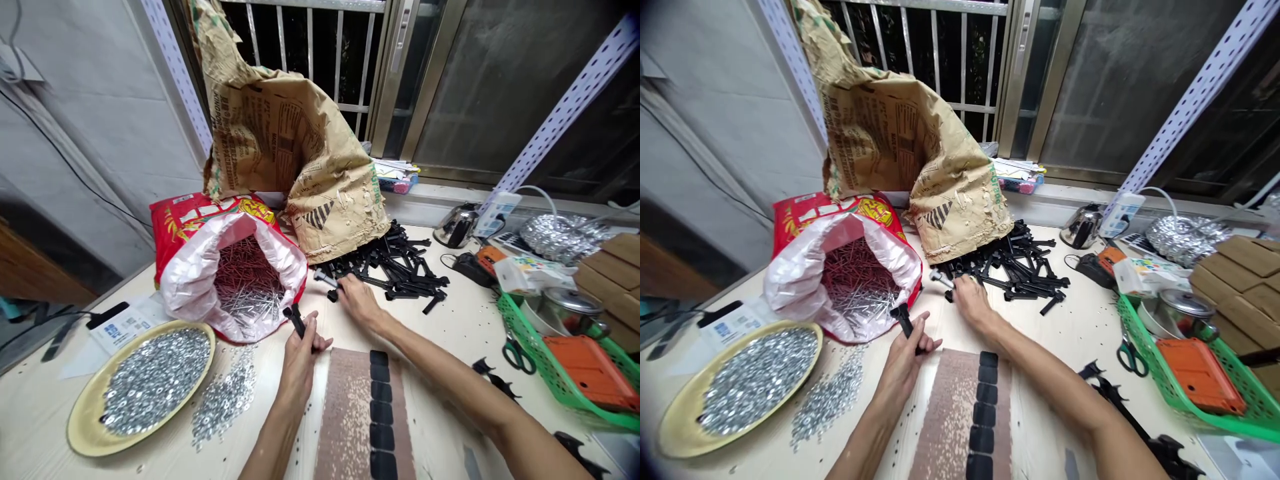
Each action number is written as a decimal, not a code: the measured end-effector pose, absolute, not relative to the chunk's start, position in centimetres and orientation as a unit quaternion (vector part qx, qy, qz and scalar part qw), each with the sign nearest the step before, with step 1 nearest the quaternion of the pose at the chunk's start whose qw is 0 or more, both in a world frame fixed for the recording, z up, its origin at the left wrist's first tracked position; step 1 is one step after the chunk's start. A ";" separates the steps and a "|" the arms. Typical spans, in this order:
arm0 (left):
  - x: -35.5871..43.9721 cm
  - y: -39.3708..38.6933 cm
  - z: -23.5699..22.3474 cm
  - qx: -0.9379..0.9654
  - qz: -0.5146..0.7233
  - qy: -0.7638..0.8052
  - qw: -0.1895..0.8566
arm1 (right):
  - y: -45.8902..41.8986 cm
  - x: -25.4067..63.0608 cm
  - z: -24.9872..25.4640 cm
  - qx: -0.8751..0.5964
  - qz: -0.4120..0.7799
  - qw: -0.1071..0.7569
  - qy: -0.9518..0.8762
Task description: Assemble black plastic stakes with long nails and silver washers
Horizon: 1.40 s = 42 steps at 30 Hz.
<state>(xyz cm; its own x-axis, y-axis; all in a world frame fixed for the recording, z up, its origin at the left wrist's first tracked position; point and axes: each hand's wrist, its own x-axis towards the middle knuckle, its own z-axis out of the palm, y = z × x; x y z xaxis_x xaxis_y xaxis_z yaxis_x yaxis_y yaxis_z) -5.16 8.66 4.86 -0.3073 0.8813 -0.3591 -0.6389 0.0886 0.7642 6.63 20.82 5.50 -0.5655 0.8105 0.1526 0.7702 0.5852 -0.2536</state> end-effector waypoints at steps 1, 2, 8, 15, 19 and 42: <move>-5.1 8.9 4.8 0.132 0.657 0.459 0.583 | 19.6 6.6 5.3 -0.428 0.106 0.150 -0.885; -5.1 9.2 4.6 0.132 0.651 0.451 0.596 | 18.7 6.6 5.1 -0.395 0.142 0.169 -0.892; -5.4 9.9 3.4 0.101 0.654 0.487 0.571 | 21.1 7.0 4.8 -0.333 0.179 0.166 -0.911; -5.5 9.8 3.2 0.228 0.669 0.539 0.459 | 22.8 6.1 4.6 -0.405 0.073 0.119 -0.904; -5.4 10.1 2.7 0.232 0.655 0.533 0.483 | 19.9 5.4 4.7 -0.372 0.257 0.166 -0.876; -4.9 9.8 4.4 0.105 0.616 0.384 0.679 | 14.9 7.4 6.6 -0.293 0.353 0.245 -0.854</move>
<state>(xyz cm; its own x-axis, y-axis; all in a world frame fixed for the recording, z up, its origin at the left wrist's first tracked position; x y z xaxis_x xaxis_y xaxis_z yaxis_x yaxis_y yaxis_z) -4.95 9.83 4.38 -0.0551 0.9181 -0.3925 -0.7564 0.2182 0.6166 7.45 14.94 6.59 -0.7082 0.6732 0.2128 0.3268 0.5798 -0.7463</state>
